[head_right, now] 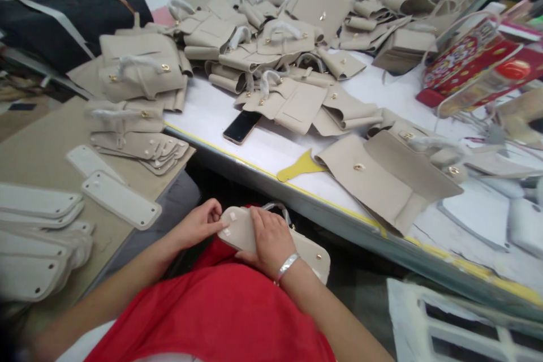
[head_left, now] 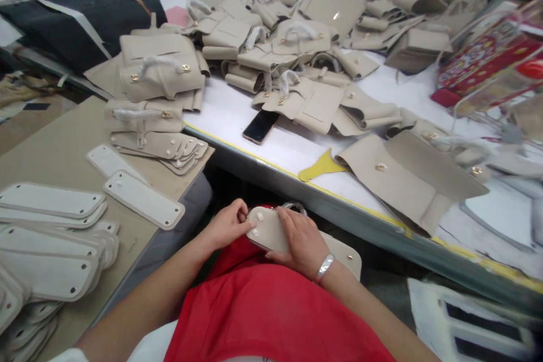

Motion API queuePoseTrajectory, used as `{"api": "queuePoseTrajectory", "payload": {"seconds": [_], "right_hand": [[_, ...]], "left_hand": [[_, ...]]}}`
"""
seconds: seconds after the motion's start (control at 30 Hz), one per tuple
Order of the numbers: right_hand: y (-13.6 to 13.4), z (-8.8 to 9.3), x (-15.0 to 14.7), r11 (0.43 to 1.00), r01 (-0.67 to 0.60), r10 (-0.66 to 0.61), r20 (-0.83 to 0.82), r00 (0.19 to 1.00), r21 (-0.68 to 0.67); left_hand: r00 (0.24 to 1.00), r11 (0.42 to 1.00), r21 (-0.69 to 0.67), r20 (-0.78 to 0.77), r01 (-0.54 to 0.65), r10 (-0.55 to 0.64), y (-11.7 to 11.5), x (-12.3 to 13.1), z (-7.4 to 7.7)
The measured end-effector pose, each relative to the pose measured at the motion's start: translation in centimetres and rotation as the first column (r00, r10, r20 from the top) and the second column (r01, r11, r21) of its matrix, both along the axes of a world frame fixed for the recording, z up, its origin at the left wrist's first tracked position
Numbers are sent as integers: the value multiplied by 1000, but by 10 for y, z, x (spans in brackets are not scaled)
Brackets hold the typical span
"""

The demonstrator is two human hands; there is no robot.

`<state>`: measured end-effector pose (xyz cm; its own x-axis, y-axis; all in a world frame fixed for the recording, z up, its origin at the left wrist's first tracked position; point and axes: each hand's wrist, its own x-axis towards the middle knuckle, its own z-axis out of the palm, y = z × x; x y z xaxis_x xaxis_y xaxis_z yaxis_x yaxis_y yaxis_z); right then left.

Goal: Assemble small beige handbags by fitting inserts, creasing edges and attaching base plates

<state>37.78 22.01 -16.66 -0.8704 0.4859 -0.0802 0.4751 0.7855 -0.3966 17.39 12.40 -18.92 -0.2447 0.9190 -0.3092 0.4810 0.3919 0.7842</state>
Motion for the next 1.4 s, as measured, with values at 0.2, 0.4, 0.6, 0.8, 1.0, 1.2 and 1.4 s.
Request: {"api": "queuePoseTrajectory", "payload": {"seconds": [0.2, 0.4, 0.6, 0.8, 1.0, 1.2, 1.4], "right_hand": [[13, 5, 77, 998, 56, -56, 48, 997, -11], [11, -1, 79, 998, 68, -68, 18, 998, -2], [11, -3, 82, 1000, 28, -28, -2, 1000, -8], [6, -2, 80, 999, 51, -51, 18, 999, 3], [5, -3, 83, 998, 55, -55, -5, 998, 40], [6, -3, 82, 998, 63, -63, -8, 998, 25], [13, 5, 102, 992, 89, -99, -106, 989, -93]], "left_hand": [[915, 923, 203, -313, 327, -255, 15, 5, 20], [650, 675, 124, -438, 728, -621, 38, 29, 15], [627, 668, 71, -429, 741, -650, 42, 30, 11], [625, 667, 69, -432, 742, -650, 40, 31, 10], [562, 639, 48, -529, 768, -636, 37, 30, 9], [498, 630, 18, -630, 776, -596, 45, 64, 16], [570, 633, 112, -575, 766, -587, 52, 84, 5]]}}
